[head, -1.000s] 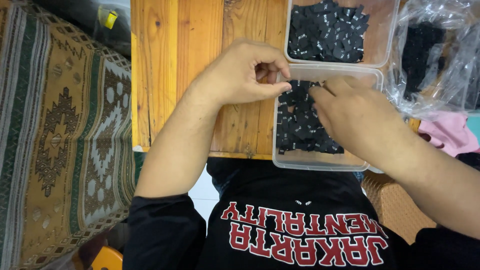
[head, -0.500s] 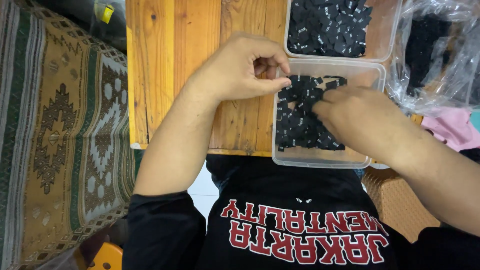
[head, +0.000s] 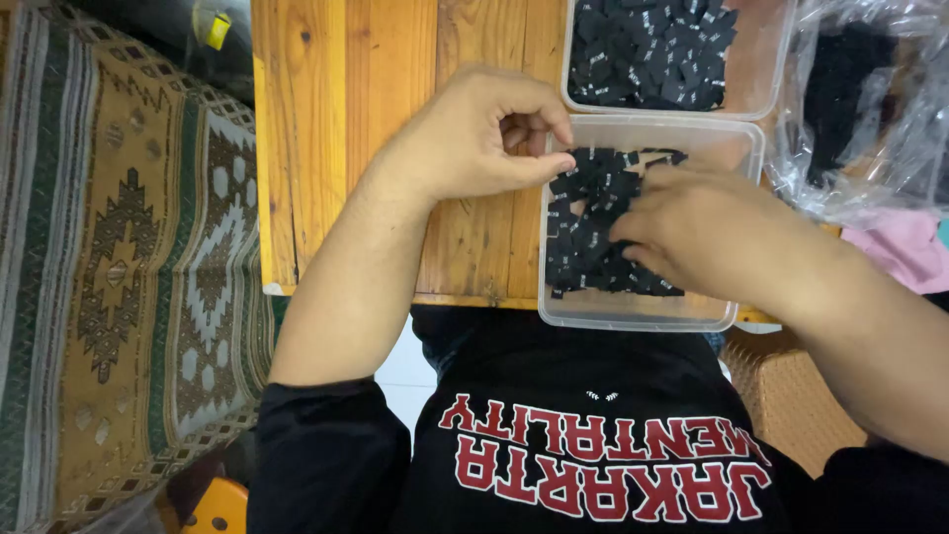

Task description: Sorting small black fabric labels into plastic containers

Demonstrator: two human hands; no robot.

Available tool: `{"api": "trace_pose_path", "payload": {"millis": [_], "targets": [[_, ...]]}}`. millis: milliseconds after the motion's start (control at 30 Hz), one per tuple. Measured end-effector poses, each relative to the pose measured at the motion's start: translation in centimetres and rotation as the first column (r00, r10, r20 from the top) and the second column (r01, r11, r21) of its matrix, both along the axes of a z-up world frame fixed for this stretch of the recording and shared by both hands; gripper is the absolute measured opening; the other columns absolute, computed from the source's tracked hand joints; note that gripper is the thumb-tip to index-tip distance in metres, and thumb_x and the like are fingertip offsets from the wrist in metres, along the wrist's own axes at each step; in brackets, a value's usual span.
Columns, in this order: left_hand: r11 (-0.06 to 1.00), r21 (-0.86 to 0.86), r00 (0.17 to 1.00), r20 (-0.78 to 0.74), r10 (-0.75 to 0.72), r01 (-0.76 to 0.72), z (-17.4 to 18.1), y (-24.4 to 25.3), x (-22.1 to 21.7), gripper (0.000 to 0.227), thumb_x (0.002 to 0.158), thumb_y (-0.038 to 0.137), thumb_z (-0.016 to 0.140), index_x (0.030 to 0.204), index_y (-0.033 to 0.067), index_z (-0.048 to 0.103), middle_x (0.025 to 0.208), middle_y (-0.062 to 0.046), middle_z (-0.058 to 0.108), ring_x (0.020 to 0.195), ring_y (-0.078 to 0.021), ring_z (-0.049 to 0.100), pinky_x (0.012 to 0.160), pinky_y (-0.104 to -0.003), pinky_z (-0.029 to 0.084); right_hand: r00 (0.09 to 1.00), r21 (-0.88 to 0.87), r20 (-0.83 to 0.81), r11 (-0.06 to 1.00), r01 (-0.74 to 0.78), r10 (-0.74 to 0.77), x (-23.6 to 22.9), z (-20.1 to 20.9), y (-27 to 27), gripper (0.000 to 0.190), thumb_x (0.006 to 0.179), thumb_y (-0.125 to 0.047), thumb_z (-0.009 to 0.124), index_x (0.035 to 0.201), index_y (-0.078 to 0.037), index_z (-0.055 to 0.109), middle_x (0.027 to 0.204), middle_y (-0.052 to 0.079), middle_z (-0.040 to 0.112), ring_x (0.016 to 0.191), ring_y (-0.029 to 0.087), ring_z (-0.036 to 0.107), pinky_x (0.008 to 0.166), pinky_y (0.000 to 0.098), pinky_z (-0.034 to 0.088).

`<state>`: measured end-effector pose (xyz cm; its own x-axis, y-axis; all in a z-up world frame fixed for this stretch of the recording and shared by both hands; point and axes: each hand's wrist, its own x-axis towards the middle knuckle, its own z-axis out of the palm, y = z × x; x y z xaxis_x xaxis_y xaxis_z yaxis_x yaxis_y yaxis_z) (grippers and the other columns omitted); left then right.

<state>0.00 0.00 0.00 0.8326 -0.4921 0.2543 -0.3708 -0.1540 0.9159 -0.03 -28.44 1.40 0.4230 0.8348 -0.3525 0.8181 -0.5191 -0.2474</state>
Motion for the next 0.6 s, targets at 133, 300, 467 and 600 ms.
{"api": "trace_pose_path", "payload": {"millis": [133, 300, 467, 600], "targets": [[1.000, 0.014, 1.000, -0.028, 0.007, -0.007, 0.1, 0.0, 0.0, 0.010, 0.091, 0.008, 0.084, 0.092, 0.0103, 0.074, 0.079, 0.000, 0.069, 0.068, -0.0062, 0.061, 0.058, -0.018, 0.045, 0.978, 0.026, 0.178, 0.993, -0.115, 0.108, 0.0, -0.7, 0.1, 0.028, 0.089, -0.031, 0.070, 0.115, -0.022, 0.075, 0.093, -0.006, 0.075, 0.092, 0.024, 0.061, 0.080, 0.0405, 0.053], [1.000, 0.005, 1.000, 0.006, 0.003, -0.003, -0.2, 0.1, 0.0, 0.011, 0.092, 0.009, 0.084, 0.093, 0.0100, 0.074, 0.078, 0.000, 0.068, 0.067, -0.0061, 0.059, 0.058, -0.019, 0.045, 0.945, 0.163, 0.326, 0.983, -0.085, 0.028, 0.1, 1.3, -0.1, 0.028, 0.094, -0.026, 0.070, 0.122, -0.020, 0.076, 0.090, -0.003, 0.069, 0.094, 0.024, 0.063, 0.084, 0.0393, 0.055], [0.999, 0.051, 1.000, 0.004, 0.015, -0.015, 0.0, 0.1, 0.1, 0.009, 0.091, 0.010, 0.083, 0.094, 0.0127, 0.075, 0.078, 0.002, 0.070, 0.067, -0.0052, 0.059, 0.059, -0.018, 0.047, 0.958, 0.346, 0.276, 0.938, -0.025, -0.076, 0.3, 4.6, -1.6, 0.022, 0.101, -0.013, 0.070, 0.122, -0.008, 0.075, 0.100, 0.005, 0.072, 0.093, 0.029, 0.064, 0.089, 0.0392, 0.057], [1.000, 0.027, 0.999, 0.045, 0.009, -0.010, -0.2, 0.0, 0.1, 0.010, 0.092, 0.010, 0.082, 0.098, 0.0125, 0.074, 0.082, 0.001, 0.070, 0.067, -0.0060, 0.059, 0.059, -0.019, 0.049, 0.976, 0.500, 0.054, 0.852, 0.157, -0.212, -1.0, 6.4, -2.8, 0.019, 0.103, -0.003, 0.068, 0.121, -0.001, 0.073, 0.101, 0.011, 0.071, 0.089, 0.030, 0.064, 0.090, 0.0418, 0.054]]}}
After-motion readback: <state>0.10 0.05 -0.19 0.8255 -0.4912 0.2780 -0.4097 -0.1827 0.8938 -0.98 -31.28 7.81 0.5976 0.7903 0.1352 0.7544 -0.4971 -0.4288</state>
